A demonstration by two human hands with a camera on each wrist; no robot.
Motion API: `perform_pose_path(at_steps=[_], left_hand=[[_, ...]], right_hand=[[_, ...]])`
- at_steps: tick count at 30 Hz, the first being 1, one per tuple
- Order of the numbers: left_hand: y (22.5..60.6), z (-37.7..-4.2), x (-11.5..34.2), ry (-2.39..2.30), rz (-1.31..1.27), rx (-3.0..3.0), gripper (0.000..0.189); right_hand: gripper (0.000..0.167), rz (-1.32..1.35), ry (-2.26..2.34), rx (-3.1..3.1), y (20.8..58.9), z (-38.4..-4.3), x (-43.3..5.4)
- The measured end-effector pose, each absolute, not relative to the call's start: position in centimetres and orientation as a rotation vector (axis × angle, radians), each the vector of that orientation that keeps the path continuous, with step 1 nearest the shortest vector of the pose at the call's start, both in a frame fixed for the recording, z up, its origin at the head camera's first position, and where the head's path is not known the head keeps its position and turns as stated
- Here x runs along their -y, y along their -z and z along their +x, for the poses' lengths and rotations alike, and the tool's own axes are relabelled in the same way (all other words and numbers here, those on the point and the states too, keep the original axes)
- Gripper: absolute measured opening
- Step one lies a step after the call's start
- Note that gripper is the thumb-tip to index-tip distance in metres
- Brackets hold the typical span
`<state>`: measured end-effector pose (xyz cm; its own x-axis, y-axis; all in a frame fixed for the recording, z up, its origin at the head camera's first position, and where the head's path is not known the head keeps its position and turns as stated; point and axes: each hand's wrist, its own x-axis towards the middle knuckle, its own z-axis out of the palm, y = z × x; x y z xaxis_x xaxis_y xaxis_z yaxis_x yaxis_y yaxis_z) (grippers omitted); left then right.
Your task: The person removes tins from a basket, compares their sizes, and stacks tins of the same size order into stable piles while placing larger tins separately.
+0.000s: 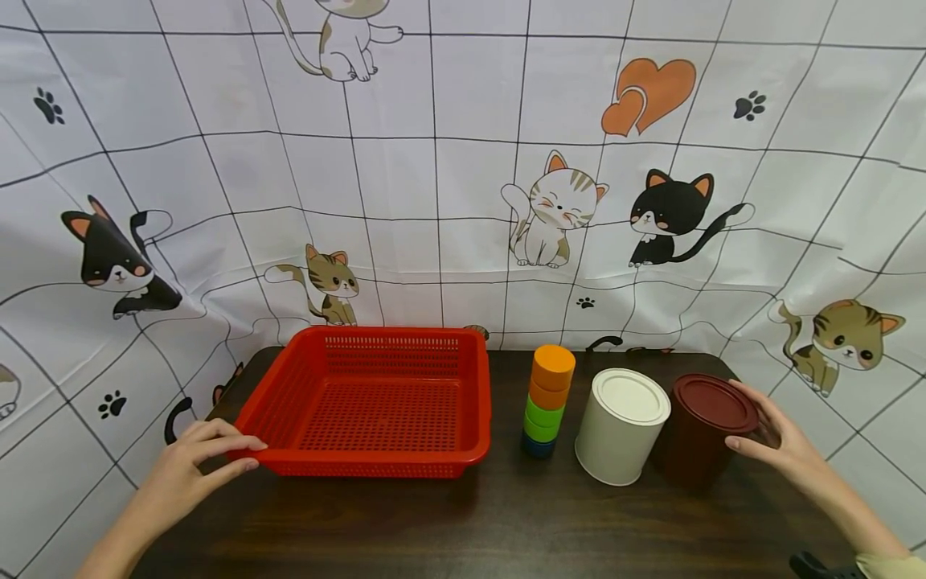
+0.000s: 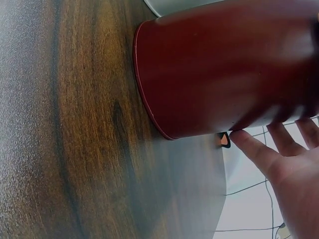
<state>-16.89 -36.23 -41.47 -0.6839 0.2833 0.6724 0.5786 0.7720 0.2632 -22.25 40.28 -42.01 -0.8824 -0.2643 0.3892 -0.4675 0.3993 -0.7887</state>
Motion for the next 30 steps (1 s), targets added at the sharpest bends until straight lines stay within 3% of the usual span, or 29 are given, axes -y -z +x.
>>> perform_pose_path(at_steps=[21, 30], left_hand=[[41.12, -17.05, 36.23, 0.603, -0.621, 2.362, 0.045], [40.9, -16.94, 36.37, 0.567, -0.611, 2.39, 0.044]], right_hand=[[0.079, 0.607, -1.476, 2.504, 41.54, -21.66, -40.1], [0.087, 0.66, -1.306, 2.531, 41.22, -21.48, -39.93]])
